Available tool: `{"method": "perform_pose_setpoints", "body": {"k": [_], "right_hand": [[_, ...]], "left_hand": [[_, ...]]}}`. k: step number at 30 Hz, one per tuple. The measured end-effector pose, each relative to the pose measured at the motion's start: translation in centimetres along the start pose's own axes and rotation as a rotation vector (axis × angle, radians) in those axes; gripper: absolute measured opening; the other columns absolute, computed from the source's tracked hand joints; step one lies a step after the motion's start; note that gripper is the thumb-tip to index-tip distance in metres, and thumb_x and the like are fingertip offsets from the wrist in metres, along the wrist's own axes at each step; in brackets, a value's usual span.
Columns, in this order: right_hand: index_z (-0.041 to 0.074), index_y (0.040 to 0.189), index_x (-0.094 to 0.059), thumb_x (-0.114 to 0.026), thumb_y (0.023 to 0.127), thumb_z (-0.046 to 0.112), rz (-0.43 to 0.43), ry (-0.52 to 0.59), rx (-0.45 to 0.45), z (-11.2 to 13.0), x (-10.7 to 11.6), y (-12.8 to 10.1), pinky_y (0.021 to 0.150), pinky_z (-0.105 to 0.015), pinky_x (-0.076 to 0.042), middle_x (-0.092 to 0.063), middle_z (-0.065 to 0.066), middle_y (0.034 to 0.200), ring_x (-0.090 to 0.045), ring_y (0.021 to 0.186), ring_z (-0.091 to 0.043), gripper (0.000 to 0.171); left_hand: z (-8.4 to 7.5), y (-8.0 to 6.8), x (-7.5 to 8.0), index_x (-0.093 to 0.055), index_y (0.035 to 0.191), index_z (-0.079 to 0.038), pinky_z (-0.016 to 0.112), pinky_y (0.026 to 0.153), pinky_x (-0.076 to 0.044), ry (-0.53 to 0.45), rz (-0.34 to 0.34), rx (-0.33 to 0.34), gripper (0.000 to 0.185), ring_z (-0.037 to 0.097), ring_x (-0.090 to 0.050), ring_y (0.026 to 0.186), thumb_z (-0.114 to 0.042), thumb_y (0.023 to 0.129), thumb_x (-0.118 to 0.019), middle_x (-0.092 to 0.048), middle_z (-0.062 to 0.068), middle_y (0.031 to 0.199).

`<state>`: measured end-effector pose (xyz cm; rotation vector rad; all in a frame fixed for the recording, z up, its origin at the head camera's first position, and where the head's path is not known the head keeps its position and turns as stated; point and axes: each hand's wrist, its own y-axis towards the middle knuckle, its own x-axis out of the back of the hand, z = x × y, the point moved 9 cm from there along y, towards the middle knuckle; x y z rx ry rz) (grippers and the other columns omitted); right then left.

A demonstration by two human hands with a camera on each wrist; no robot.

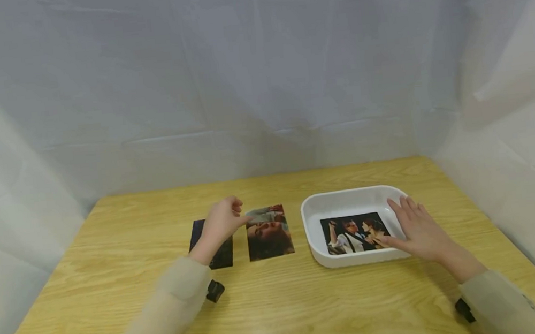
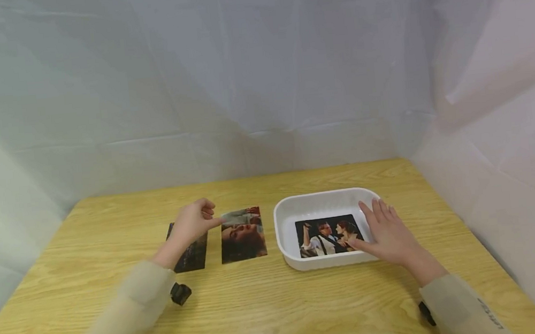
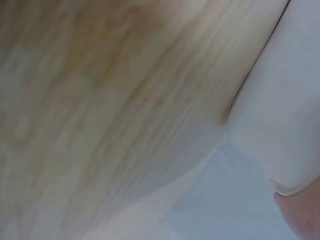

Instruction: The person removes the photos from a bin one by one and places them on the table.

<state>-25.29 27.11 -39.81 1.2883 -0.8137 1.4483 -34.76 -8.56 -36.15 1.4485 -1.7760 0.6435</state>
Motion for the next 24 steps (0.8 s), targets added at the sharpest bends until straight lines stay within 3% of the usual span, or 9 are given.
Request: {"method": "perform_pose_setpoints", "body": {"k": [11, 18, 24], "right_hand": [[-0.004, 0.139, -0.009, -0.052, 0.082, 0.051, 0.008, 0.000, -0.006, -0.3, -0.1, 0.0, 0.098, -0.057, -0.006, -0.007, -0.037, 0.136, -0.006, 0.125, -0.047, 0.089], [-0.005, 0.138, -0.013, -0.054, 0.082, 0.049, -0.007, 0.003, 0.004, -0.2, -0.1, 0.1, 0.097, -0.058, -0.008, -0.009, -0.038, 0.136, -0.007, 0.124, -0.049, 0.088], [-0.005, 0.138, -0.013, -0.054, 0.081, 0.049, -0.006, -0.004, 0.006, -0.2, -0.3, 0.1, 0.097, -0.057, -0.008, -0.009, -0.037, 0.136, -0.007, 0.125, -0.048, 0.089]], "left_hand": [[-6.9, 1.7, -3.9, -0.057, 0.106, -0.002, 0.033, 0.072, -0.047, -0.110, -0.005, -0.163, 0.040, 0.020, -0.057, 0.084, -0.026, 0.076, -0.070, -0.060, 0.012, 0.097], [-9.8, 2.6, -7.0, -0.057, 0.106, -0.001, 0.033, 0.076, -0.045, -0.225, 0.039, -0.190, 0.041, 0.022, -0.055, 0.090, -0.023, 0.076, -0.071, -0.058, 0.014, 0.101], [-11.8, 2.7, -9.3, -0.057, 0.106, 0.001, 0.031, 0.075, -0.045, -0.266, 0.059, -0.234, 0.042, 0.022, -0.055, 0.090, -0.025, 0.076, -0.070, -0.058, 0.013, 0.100]]}}
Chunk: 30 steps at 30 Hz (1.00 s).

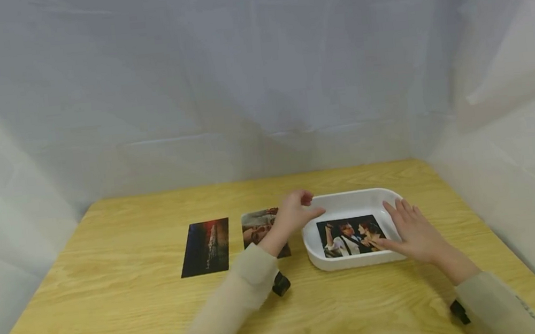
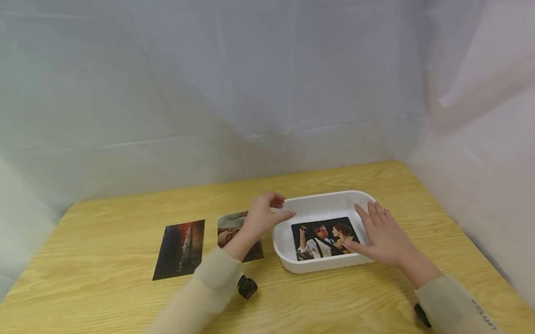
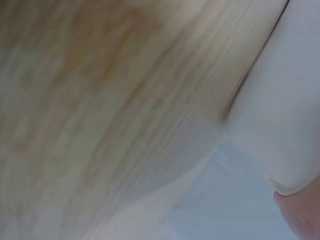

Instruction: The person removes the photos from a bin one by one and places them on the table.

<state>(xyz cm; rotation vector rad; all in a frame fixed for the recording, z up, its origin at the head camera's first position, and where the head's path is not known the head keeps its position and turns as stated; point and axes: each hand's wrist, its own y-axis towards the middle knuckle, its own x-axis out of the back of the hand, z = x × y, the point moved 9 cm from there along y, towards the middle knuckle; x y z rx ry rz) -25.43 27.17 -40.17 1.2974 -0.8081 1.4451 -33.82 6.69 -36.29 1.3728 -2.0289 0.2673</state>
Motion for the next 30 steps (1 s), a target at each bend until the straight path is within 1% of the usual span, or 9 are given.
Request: {"method": "perform_pose_setpoints", "body": {"k": [6, 8, 10, 15, 18, 23, 27, 30], "right_hand": [[-0.005, 0.138, -0.013, -0.054, 0.081, 0.050, -0.004, -0.011, 0.000, 0.0, 0.0, -0.1, 0.097, -0.058, -0.009, -0.010, -0.037, 0.136, -0.007, 0.125, -0.047, 0.089], [-0.005, 0.138, -0.014, -0.054, 0.081, 0.049, -0.006, -0.010, 0.001, 0.1, 0.1, 0.0, 0.097, -0.058, -0.009, -0.010, -0.037, 0.136, -0.008, 0.125, -0.047, 0.088], [-0.005, 0.138, -0.014, -0.055, 0.081, 0.049, -0.004, -0.011, -0.004, 0.1, 0.0, 0.1, 0.097, -0.057, -0.009, -0.010, -0.036, 0.136, -0.008, 0.126, -0.047, 0.088], [-0.005, 0.138, -0.013, -0.054, 0.082, 0.048, 0.007, -0.008, -0.009, 0.2, 0.0, 0.1, 0.097, -0.057, -0.008, -0.010, -0.037, 0.136, -0.008, 0.125, -0.047, 0.088], [-0.005, 0.138, -0.013, -0.053, 0.082, 0.049, 0.008, -0.013, -0.005, 0.4, 0.0, 0.1, 0.098, -0.057, -0.008, -0.010, -0.037, 0.136, -0.008, 0.125, -0.047, 0.088], [-0.004, 0.139, -0.012, -0.053, 0.082, 0.050, 0.005, -0.011, -0.003, 0.4, 0.1, 0.1, 0.098, -0.057, -0.008, -0.010, -0.037, 0.136, -0.006, 0.126, -0.047, 0.088], [-0.004, 0.139, -0.012, -0.052, 0.082, 0.051, -0.002, -0.024, -0.001, 0.3, 0.1, 0.2, 0.098, -0.057, -0.009, -0.011, -0.037, 0.136, -0.007, 0.126, -0.047, 0.089], [-0.004, 0.138, -0.013, -0.053, 0.081, 0.051, -0.002, -0.031, 0.002, 0.4, 0.0, 0.2, 0.098, -0.057, -0.009, -0.011, -0.037, 0.136, -0.008, 0.125, -0.047, 0.089]], "left_hand": [[-1.0, 0.7, -2.5, -0.056, 0.109, 0.002, 0.029, 0.078, -0.045, -0.032, 0.025, -0.044, 0.044, 0.024, -0.054, 0.095, -0.026, 0.077, -0.069, -0.057, 0.014, 0.103], [-1.3, 0.8, -3.1, -0.056, 0.109, 0.001, 0.029, 0.078, -0.044, -0.026, 0.030, -0.058, 0.044, 0.025, -0.054, 0.096, -0.026, 0.077, -0.069, -0.056, 0.014, 0.104], [-1.7, 0.9, -3.7, -0.056, 0.109, 0.001, 0.029, 0.079, -0.044, -0.009, 0.035, -0.077, 0.045, 0.025, -0.053, 0.096, -0.027, 0.077, -0.069, -0.056, 0.014, 0.104], [-2.1, 0.8, -4.9, -0.055, 0.111, 0.000, 0.029, 0.079, -0.043, 0.078, 0.066, -0.115, 0.046, 0.024, -0.053, 0.096, -0.028, 0.077, -0.069, -0.056, 0.012, 0.105], [-2.1, 0.8, -5.5, -0.054, 0.112, -0.001, 0.029, 0.079, -0.043, 0.143, 0.091, -0.115, 0.048, 0.022, -0.053, 0.096, -0.029, 0.077, -0.069, -0.055, 0.011, 0.105], [-2.0, 0.9, -6.7, -0.050, 0.121, -0.005, 0.027, 0.085, -0.040, 0.326, 0.163, -0.115, 0.057, 0.019, -0.050, 0.104, -0.035, 0.076, -0.068, -0.052, 0.008, 0.116], [-1.4, 1.0, -7.8, -0.041, 0.129, -0.007, 0.027, 0.090, -0.037, 0.484, 0.241, -0.072, 0.073, 0.017, -0.044, 0.113, -0.043, 0.073, -0.068, -0.044, 0.006, 0.129], [-1.0, 0.8, -8.4, -0.039, 0.130, -0.007, 0.026, 0.092, -0.035, 0.589, 0.285, -0.057, 0.081, 0.017, -0.042, 0.115, -0.050, 0.069, -0.068, -0.042, 0.006, 0.131]]}}
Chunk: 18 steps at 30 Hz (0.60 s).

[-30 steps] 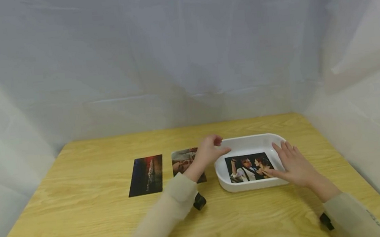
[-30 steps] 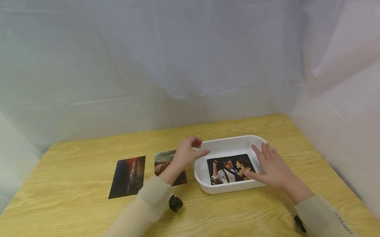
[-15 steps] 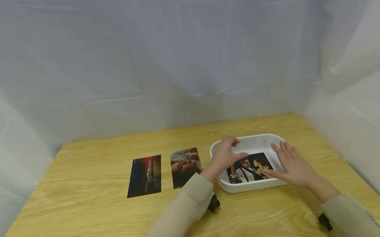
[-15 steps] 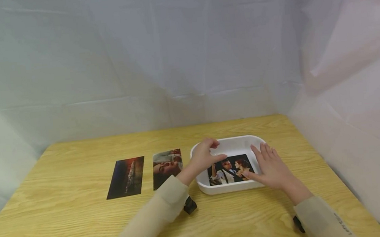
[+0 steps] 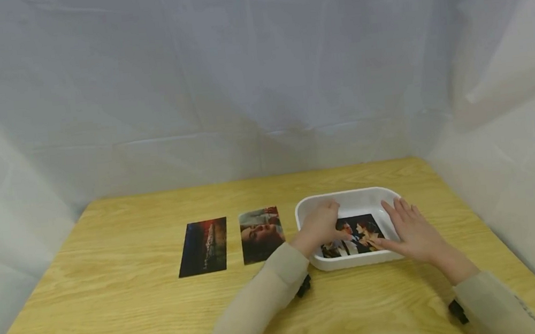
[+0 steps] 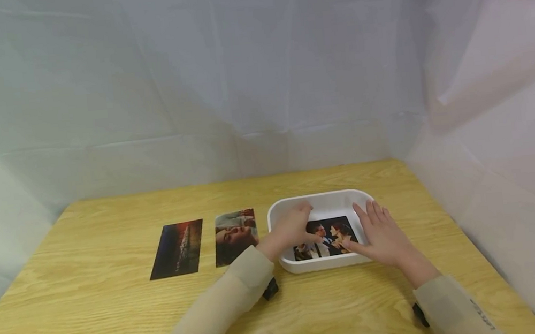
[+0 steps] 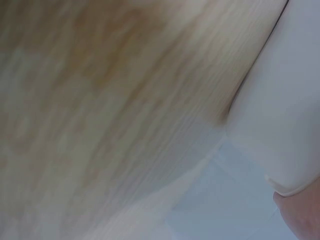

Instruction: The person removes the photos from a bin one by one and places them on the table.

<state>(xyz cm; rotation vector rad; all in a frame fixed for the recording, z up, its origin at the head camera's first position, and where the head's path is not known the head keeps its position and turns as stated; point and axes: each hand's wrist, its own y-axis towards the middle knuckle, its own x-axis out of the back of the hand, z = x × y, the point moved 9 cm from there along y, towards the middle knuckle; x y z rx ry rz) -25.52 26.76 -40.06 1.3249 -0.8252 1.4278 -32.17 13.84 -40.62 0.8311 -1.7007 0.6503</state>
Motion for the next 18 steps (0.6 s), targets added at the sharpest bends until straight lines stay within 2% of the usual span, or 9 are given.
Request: {"method": "perform_pose_setpoints", "body": {"k": [4, 8, 13, 18], "right_hand": [[-0.005, 0.138, -0.013, -0.054, 0.081, 0.049, -0.005, 0.003, 0.005, 0.2, 0.2, -0.1, 0.097, -0.058, -0.009, -0.011, -0.037, 0.135, -0.009, 0.125, -0.048, 0.089], [-0.005, 0.138, -0.013, -0.053, 0.081, 0.050, -0.015, 0.005, 0.003, 0.1, 0.3, -0.2, 0.097, -0.057, -0.009, -0.011, -0.037, 0.135, -0.008, 0.125, -0.048, 0.089], [-0.004, 0.138, -0.013, -0.053, 0.081, 0.050, -0.015, 0.011, -0.003, 0.0, 0.2, -0.1, 0.098, -0.057, -0.008, -0.010, -0.037, 0.136, -0.007, 0.126, -0.047, 0.089], [-0.004, 0.138, -0.014, -0.055, 0.081, 0.048, -0.011, 0.017, -0.003, 0.0, -0.1, -0.1, 0.098, -0.057, -0.009, -0.010, -0.036, 0.136, -0.008, 0.126, -0.047, 0.088]], "left_hand": [[-0.2, -0.1, -0.5, -0.043, 0.126, -0.007, 0.027, 0.089, -0.038, 0.065, 0.046, -0.014, 0.086, 0.016, -0.046, 0.109, -0.059, 0.062, -0.067, -0.047, 0.005, 0.124], [-0.1, -0.1, -1.3, -0.044, 0.125, -0.010, 0.031, 0.084, -0.041, 0.066, 0.110, 0.011, 0.087, 0.015, -0.047, 0.105, -0.061, 0.059, -0.068, -0.049, 0.002, 0.119], [0.2, -0.3, -2.2, -0.045, 0.126, -0.013, 0.033, 0.080, -0.043, 0.104, 0.191, 0.045, 0.086, 0.015, -0.047, 0.106, -0.058, 0.058, -0.071, -0.049, 0.001, 0.119], [0.4, -0.4, -2.5, -0.048, 0.124, -0.016, 0.035, 0.077, -0.044, 0.151, 0.210, 0.053, 0.083, 0.015, -0.047, 0.104, -0.055, 0.056, -0.074, -0.050, 0.001, 0.116]]}}
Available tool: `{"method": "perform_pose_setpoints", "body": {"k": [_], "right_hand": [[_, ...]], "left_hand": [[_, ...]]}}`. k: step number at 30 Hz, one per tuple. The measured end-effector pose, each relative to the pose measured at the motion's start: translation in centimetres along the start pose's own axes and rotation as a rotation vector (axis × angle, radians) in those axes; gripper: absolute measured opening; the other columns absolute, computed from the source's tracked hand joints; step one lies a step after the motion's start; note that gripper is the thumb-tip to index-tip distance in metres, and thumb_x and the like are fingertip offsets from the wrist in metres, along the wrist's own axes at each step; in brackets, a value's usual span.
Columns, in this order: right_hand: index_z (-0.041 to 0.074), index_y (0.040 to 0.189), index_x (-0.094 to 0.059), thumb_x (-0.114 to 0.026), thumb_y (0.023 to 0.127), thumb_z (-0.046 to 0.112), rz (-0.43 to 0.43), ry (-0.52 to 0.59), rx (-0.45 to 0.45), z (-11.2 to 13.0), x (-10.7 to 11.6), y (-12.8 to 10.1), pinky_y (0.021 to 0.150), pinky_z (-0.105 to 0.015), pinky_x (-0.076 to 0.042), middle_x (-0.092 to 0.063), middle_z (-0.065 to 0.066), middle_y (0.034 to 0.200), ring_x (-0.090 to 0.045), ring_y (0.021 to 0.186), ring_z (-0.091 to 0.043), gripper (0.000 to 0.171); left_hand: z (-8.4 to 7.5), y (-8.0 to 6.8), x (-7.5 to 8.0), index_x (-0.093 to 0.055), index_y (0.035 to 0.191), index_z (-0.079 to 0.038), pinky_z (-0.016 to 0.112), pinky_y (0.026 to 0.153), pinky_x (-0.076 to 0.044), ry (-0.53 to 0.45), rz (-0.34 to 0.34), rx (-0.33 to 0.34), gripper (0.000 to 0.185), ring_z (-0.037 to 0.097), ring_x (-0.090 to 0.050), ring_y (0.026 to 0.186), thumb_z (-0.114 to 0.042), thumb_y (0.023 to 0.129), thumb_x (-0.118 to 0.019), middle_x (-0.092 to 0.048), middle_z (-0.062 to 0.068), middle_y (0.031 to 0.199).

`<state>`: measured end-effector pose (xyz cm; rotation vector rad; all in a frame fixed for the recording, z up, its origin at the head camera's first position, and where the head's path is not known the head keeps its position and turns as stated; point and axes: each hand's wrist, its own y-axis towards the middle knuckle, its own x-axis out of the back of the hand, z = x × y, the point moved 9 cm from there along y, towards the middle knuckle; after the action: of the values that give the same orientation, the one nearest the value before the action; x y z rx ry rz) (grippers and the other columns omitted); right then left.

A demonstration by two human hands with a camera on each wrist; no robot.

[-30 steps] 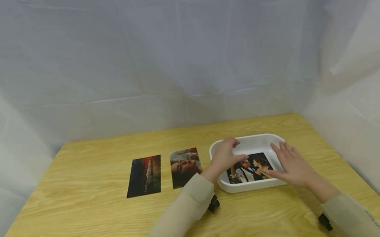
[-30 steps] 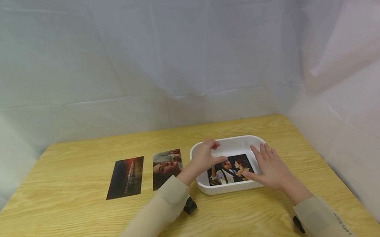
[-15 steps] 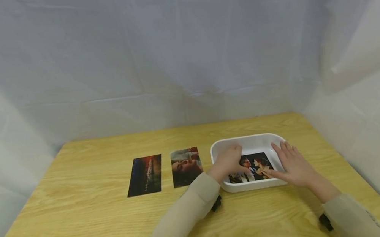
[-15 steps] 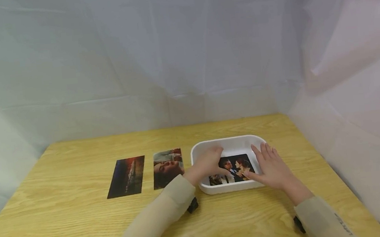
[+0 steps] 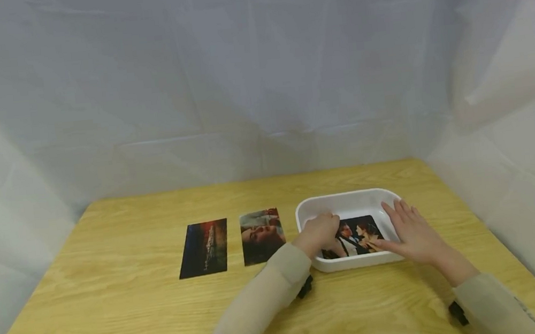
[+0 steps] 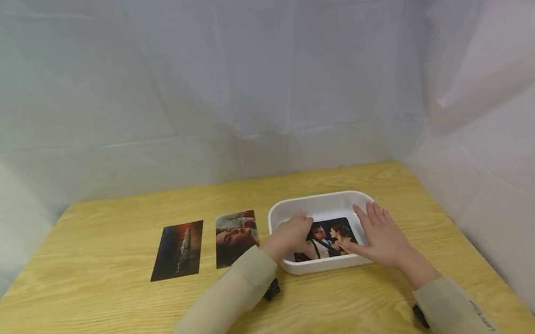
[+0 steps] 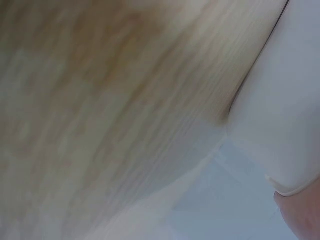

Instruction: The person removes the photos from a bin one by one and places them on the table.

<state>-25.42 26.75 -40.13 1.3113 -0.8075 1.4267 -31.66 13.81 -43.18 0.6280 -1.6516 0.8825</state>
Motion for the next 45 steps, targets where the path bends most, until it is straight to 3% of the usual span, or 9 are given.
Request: {"method": "perform_pose_setpoints", "body": {"k": [8, 12, 20, 31, 39, 45], "right_hand": [[-0.004, 0.138, -0.013, -0.056, 0.081, 0.045, -0.011, 0.007, 0.006, 0.1, 0.0, 0.0, 0.098, -0.057, -0.008, -0.011, -0.037, 0.136, -0.008, 0.125, -0.047, 0.087], [-0.005, 0.138, -0.014, -0.055, 0.082, 0.047, -0.014, 0.000, 0.011, 0.1, 0.0, -0.1, 0.098, -0.056, -0.008, -0.011, -0.036, 0.136, -0.008, 0.125, -0.047, 0.087], [-0.004, 0.138, -0.014, -0.054, 0.081, 0.051, -0.017, -0.002, 0.007, 0.0, -0.1, -0.3, 0.098, -0.057, -0.009, -0.012, -0.036, 0.136, -0.009, 0.125, -0.047, 0.088], [-0.004, 0.139, -0.013, -0.054, 0.081, 0.050, -0.012, 0.010, 0.009, -0.1, 0.0, 0.0, 0.097, -0.058, -0.009, -0.012, -0.036, 0.136, -0.009, 0.125, -0.047, 0.088], [-0.003, 0.139, -0.014, -0.053, 0.081, 0.051, -0.014, -0.005, 0.017, 0.0, -0.1, -0.1, 0.097, -0.058, -0.010, -0.011, -0.037, 0.135, -0.009, 0.125, -0.048, 0.089], [0.001, 0.140, -0.016, -0.055, 0.082, 0.047, -0.010, -0.015, 0.022, 0.1, 0.0, 0.0, 0.097, -0.058, -0.009, -0.008, -0.035, 0.137, -0.006, 0.126, -0.047, 0.084]], "left_hand": [[0.1, 0.2, 0.1, -0.055, 0.108, -0.019, 0.037, 0.073, -0.042, 0.017, -0.031, -0.003, 0.070, 0.013, -0.050, 0.087, -0.055, 0.052, -0.076, -0.053, -0.003, 0.096], [0.0, -0.1, 0.5, -0.056, 0.100, -0.018, 0.037, 0.073, -0.041, 0.029, -0.085, -0.011, 0.066, 0.015, -0.047, 0.086, -0.056, 0.050, -0.077, -0.051, -0.002, 0.093], [-0.4, -0.4, 1.4, -0.053, 0.108, -0.011, 0.031, 0.083, -0.039, 0.103, -0.224, -0.060, 0.077, 0.019, -0.045, 0.097, -0.057, 0.051, -0.077, -0.051, 0.005, 0.103], [0.2, -0.4, 1.7, -0.044, 0.117, -0.013, 0.034, 0.083, -0.039, 0.011, -0.201, 0.000, 0.081, 0.017, -0.042, 0.102, -0.052, 0.054, -0.076, -0.046, 0.003, 0.109], [-0.2, -0.5, 1.9, -0.046, 0.105, -0.014, 0.030, 0.076, -0.041, -0.047, -0.214, -0.063, 0.067, 0.014, -0.048, 0.089, -0.045, 0.055, -0.079, -0.050, 0.000, 0.097], [-0.6, -0.9, 2.6, -0.048, 0.108, -0.013, 0.026, 0.074, -0.041, -0.028, -0.245, -0.105, 0.066, 0.013, -0.047, 0.090, -0.044, 0.059, -0.078, -0.050, 0.000, 0.098]]}}
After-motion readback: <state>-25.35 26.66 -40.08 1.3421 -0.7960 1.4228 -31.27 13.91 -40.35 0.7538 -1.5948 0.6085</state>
